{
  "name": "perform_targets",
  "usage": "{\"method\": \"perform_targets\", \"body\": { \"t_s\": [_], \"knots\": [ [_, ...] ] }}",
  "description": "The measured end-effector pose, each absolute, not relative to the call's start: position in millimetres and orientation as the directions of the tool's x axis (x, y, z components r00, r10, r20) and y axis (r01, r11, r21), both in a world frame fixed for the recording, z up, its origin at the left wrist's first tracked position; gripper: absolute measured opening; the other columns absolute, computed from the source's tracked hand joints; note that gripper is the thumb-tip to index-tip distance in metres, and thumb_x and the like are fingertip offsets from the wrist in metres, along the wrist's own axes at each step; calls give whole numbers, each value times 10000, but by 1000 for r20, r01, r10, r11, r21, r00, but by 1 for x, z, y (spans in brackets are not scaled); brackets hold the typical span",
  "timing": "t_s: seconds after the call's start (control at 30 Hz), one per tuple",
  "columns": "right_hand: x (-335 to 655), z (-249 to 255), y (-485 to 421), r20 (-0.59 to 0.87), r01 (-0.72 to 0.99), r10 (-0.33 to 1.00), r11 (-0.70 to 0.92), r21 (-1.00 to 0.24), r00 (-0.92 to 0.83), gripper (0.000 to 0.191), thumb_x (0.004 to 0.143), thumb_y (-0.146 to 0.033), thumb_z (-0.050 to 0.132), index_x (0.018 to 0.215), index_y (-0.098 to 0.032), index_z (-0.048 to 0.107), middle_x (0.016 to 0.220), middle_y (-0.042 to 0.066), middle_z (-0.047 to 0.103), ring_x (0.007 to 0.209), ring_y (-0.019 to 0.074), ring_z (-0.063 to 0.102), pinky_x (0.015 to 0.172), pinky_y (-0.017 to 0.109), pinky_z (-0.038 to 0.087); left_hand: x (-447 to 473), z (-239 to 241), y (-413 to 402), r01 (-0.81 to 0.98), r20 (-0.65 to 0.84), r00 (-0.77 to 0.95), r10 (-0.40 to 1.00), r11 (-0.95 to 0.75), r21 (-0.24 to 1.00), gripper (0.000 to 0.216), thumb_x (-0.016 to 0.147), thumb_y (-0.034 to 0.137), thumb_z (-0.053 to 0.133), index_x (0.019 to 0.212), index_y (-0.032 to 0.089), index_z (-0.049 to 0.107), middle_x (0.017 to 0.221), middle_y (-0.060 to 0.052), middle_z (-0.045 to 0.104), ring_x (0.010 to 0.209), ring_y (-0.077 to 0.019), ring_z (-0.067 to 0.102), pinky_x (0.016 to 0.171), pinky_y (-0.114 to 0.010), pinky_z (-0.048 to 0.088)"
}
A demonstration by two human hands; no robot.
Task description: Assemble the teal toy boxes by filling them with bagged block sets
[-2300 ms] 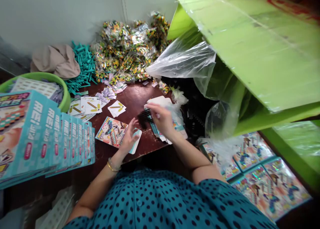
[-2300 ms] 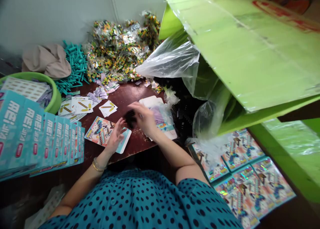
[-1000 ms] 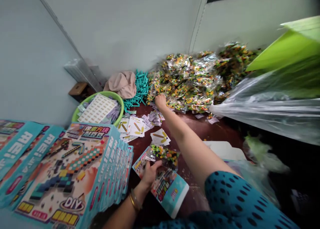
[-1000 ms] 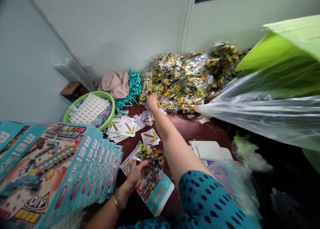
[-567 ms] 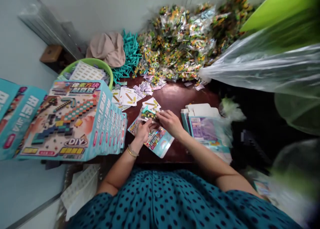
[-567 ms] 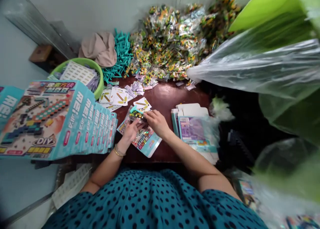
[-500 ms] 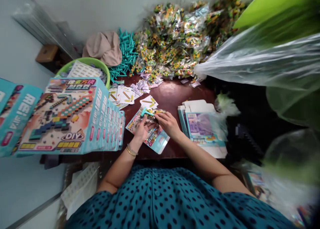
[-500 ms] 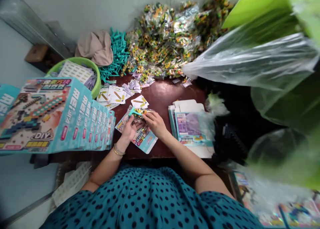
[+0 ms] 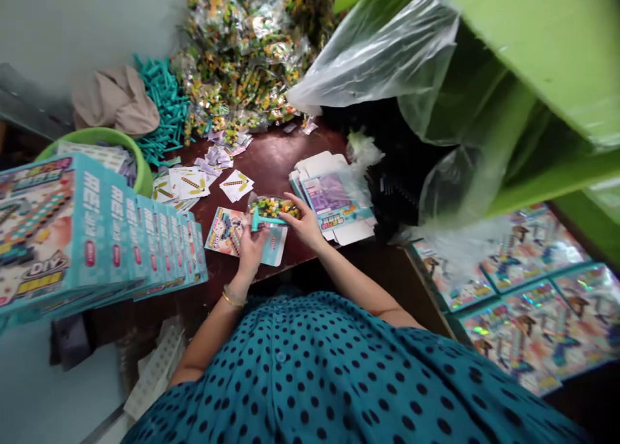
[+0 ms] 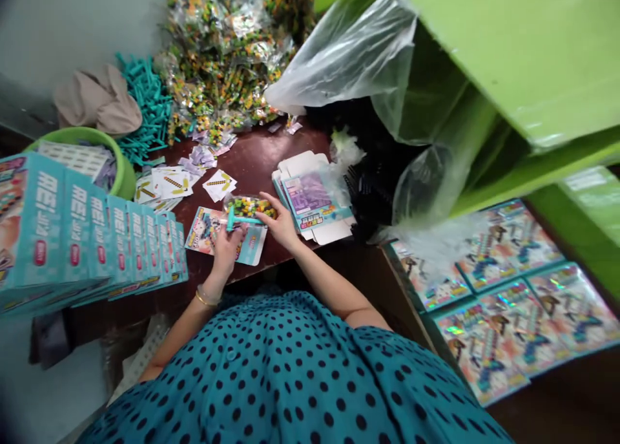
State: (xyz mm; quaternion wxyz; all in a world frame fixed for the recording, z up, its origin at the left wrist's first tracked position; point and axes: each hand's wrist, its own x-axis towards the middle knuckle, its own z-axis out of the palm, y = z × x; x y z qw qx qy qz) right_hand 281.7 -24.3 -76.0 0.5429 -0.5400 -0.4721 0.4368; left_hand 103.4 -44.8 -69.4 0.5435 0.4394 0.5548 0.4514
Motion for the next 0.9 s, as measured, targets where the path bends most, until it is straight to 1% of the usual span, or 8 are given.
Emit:
{"method": "perform_targets", "body": {
  "t_s": [0.1,0.17,0.3,0.43,0.5,0.63,0.73,0.9],
  "knots": [
    [332,-71,-44,28,133,952,-13,-991,305,611,844,-399,702,1423,-229,603,1380,81,661,1270,245,608,1153,421,446,100,-72,-73,340,-16,172,985,-44,939,826,574,343,969,1325,194,658,1542,-191,530,1516,-434,355,1268,-566,191],
    [360,-69,-57,17,198,939,-55,-979,345,627,829,-399,712,1421,-223,606,1378,86,663,1266,257,609,1160,440,438,98,-73,-81,448,-6,243,970,-106,888,726,614,281,932,1296,212,693,1580,-188,489,1570,-431,241,1285,-580,38],
    [368,-68,-67,-109,60,961,-128,-990,254,646,788,-418,747,1400,-255,623,1353,60,679,1166,258,664,1059,434,528,95,-59,-70,474,43,166,985,-118,872,399,813,302,771,1208,243,755,1446,-162,627,1492,-389,411,1283,-534,124],
    [324,-71,-47,-201,-243,979,-206,-948,-43,702,762,-422,755,1428,-282,584,1284,37,713,1005,217,713,905,378,601,91,-29,-53,450,267,74,961,-271,851,447,974,441,584,1355,229,679,1474,-123,607,1454,-317,460,1281,-475,193],
    [304,-73,-31,-200,-271,977,-214,-938,-78,678,774,-398,738,1420,-265,583,1231,39,732,950,204,713,885,377,603,93,-21,-48,438,312,30,950,-293,850,487,1010,483,511,1399,223,643,1495,-117,588,1467,-293,444,1286,-455,191],
    [282,-67,3,-21,59,996,-26,-998,82,490,815,-225,626,1304,-203,663,1257,76,715,1095,229,674,1024,409,543,109,-32,-41,490,263,30,964,-244,837,498,1014,475,503,1420,211,624,1547,-129,536,1505,-300,391,1294,-484,153],
    [269,-56,26,159,373,987,135,-918,36,480,815,-108,556,1269,-183,689,1340,120,661,1229,256,615,1117,419,470,123,-46,-30,514,203,65,977,-207,833,479,1020,429,490,1408,185,632,1552,-151,528,1515,-316,377,1294,-519,127],
    [247,-35,45,92,328,994,104,-939,-51,786,893,-219,613,1614,-147,308,1330,142,664,1140,267,653,1048,428,507,122,-37,-9,415,248,5,969,-228,881,510,1036,451,449,1431,165,597,1574,-141,506,1544,-265,336,1308,-449,134]
  ]
}}
